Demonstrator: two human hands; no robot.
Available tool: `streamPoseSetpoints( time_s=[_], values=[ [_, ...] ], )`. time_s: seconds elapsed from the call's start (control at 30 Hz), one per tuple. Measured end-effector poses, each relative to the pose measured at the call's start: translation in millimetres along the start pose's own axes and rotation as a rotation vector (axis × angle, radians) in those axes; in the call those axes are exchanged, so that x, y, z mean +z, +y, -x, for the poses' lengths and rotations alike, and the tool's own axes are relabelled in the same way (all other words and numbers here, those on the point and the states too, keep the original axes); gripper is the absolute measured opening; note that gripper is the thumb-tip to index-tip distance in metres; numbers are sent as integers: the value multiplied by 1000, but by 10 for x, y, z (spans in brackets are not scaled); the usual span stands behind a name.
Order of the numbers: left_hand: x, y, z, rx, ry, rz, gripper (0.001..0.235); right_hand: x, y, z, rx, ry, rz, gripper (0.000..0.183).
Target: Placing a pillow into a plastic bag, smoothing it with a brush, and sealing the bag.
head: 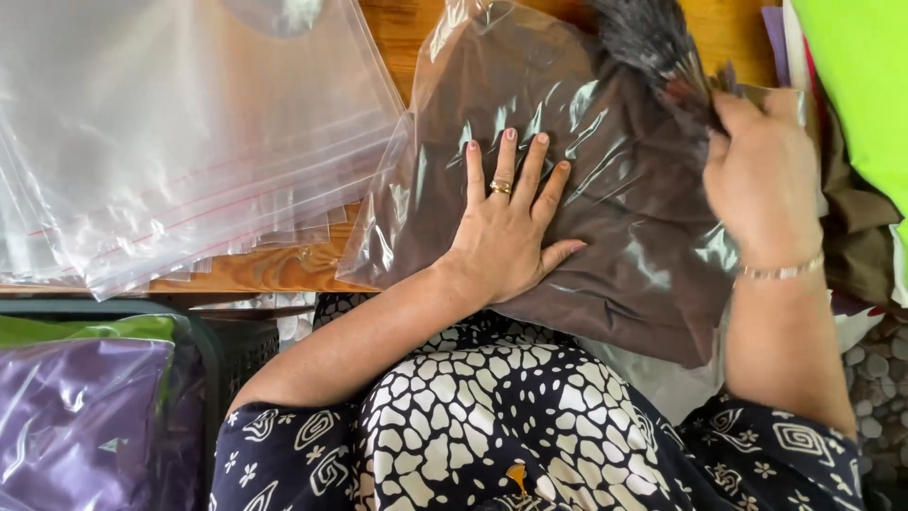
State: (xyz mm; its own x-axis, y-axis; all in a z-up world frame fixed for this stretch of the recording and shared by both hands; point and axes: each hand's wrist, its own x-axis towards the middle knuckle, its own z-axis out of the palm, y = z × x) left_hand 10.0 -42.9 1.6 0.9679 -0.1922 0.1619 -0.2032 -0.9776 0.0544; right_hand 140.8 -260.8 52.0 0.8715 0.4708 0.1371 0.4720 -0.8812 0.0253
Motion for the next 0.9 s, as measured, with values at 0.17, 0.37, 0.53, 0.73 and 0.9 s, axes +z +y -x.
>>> streamPoseSetpoints(
  time_s=[0.17,0.37,0.53,0.73,0.9],
  values=[
    [166,66,4,-48,-25,184,64,-86,-685,785,-181,-139,-131,65],
    [-44,22,86,-40,23,63,85,444,654,930,144,100,-74,45],
    [-347,-268,-12,-1,-137,183,77,217,630,925,540,79,-446,23],
    [-72,-649,-119,-222,-56,-68,75,-13,86,801,460,2,-622,49],
    [-177,-578,-89,-164,306,142,12,99,262,534,147,144,-443,32]
  ],
)
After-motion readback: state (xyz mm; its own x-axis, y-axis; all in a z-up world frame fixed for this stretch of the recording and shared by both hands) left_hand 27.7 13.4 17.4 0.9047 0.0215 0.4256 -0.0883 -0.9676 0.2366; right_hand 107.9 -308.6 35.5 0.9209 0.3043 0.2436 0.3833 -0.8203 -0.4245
